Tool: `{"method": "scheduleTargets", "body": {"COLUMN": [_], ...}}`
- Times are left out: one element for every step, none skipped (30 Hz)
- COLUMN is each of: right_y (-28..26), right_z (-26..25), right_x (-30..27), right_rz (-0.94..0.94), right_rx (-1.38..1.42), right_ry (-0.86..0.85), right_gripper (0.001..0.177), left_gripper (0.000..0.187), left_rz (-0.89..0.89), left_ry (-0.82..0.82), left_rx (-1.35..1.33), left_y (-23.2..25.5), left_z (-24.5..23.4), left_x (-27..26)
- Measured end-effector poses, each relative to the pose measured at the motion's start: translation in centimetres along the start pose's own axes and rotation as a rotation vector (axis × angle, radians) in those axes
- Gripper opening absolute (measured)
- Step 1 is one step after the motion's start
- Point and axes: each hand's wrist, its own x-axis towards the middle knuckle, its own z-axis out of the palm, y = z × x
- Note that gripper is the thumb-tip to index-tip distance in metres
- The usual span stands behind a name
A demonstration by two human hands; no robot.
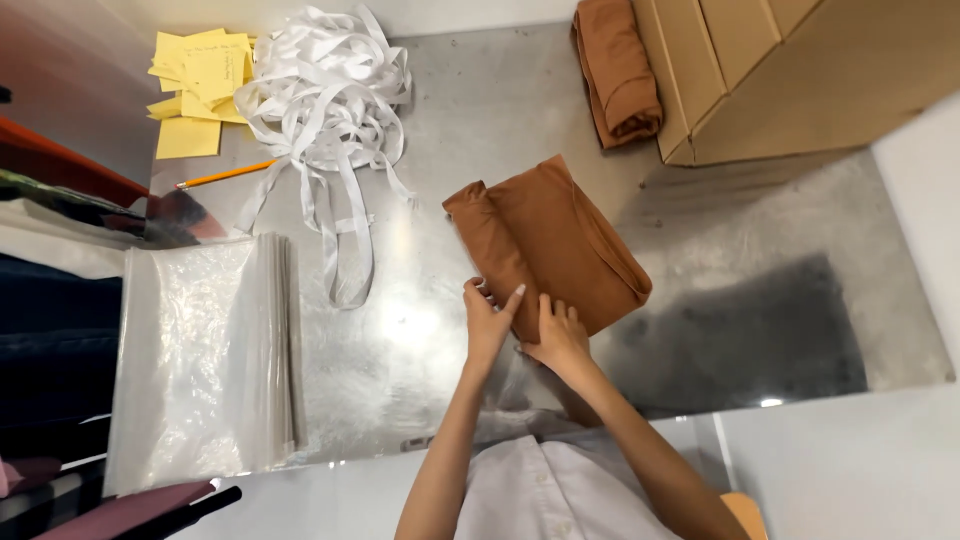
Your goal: Folding shirts on a table and placing them on hangers to be hung on a garment rack.
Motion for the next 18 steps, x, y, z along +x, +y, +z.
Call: {"method": "scheduleTargets", "body": {"right_y": [-0.1,-0.1,-0.1,-0.1,-0.2,-0.5,-0.7,-0.7,-0.7,-1.1,-1.6,-1.9,-1.2,-0.8,-0.4,-0.9,-1.5,-2.0], "right_z": [-0.1,-0.4,-0.6,-1.1,-1.6,-2.3,-2.4,-2.5,-2.6,-2.7,-2.9,-3.4,-2.1,-1.0,0.2,0.4,0.7,1.0], "right_x": [-0.7,-1.3,-2.0,-2.3,-2.7,-2.8,-2.3,-1.8,-1.4,-1.5,-1.6,-1.7,-0.8,0.4,1.6,1.5,1.4,1.4], "right_rz": [0.007,-0.053,-0.112,-0.112,-0.060,-0.014,-0.021,0.010,0.042,0.036,0.046,0.057,0.052,0.044,0.036,0.024,-0.004,-0.033], "right_rx": [0.003,0.148,0.294,0.294,0.474,0.653,0.654,0.739,0.825,0.821,0.831,0.839,0.834,0.754,0.674,0.667,0.499,0.332], "right_ry": [0.002,-0.025,-0.051,-0.051,-0.050,-0.048,-0.047,-0.014,0.019,0.016,0.019,0.023,0.021,0.031,0.042,0.037,0.048,0.061], "right_gripper": [0.093,0.096,0.099,0.099,0.095,0.092,0.092,0.092,0.091,0.091,0.089,0.086,0.086,0.078,0.070,0.070,0.077,0.084], "left_gripper": [0.076,0.077,0.077,0.077,0.076,0.074,0.074,0.069,0.064,0.064,0.060,0.056,0.056,0.055,0.054,0.054,0.046,0.040], "left_rz": [0.001,-0.012,-0.025,-0.024,-0.018,-0.007,-0.002,0.037,0.076,0.077,0.099,0.122,0.122,0.134,0.145,0.147,0.098,0.049], "left_ry": [-0.007,-0.018,-0.029,-0.030,-0.071,-0.106,-0.101,-0.097,-0.092,-0.086,-0.080,-0.076,-0.071,-0.087,-0.104,-0.090,-0.090,-0.089], "left_rx": [0.002,0.019,0.035,0.036,-0.014,-0.063,-0.061,-0.061,-0.061,-0.064,-0.029,0.004,-0.001,-0.012,-0.022,-0.028,-0.014,0.000], "left_y": [-0.8,-1.6,-2.3,-3.9,-5.4,-6.7,-7.2,-7.9,-8.6,-8.9,-9.1,-9.2,-10.3,-11.3,-12.3,-11.9,-11.5,-11.1], "left_z": [-0.5,-0.8,-1.1,-1.0,-0.9,-1.1,-1.5,-1.7,-1.9,-2.2,-2.6,-2.6,-2.4,-2.4,-2.4,-3.2,-4.0,-4.9], "left_x": [-0.3,-0.5,-0.8,-0.3,0.3,1.1,1.2,1.3,1.3,1.1,0.8,0.7,1.0,1.5,2.0,1.4,0.8,0.2]}}
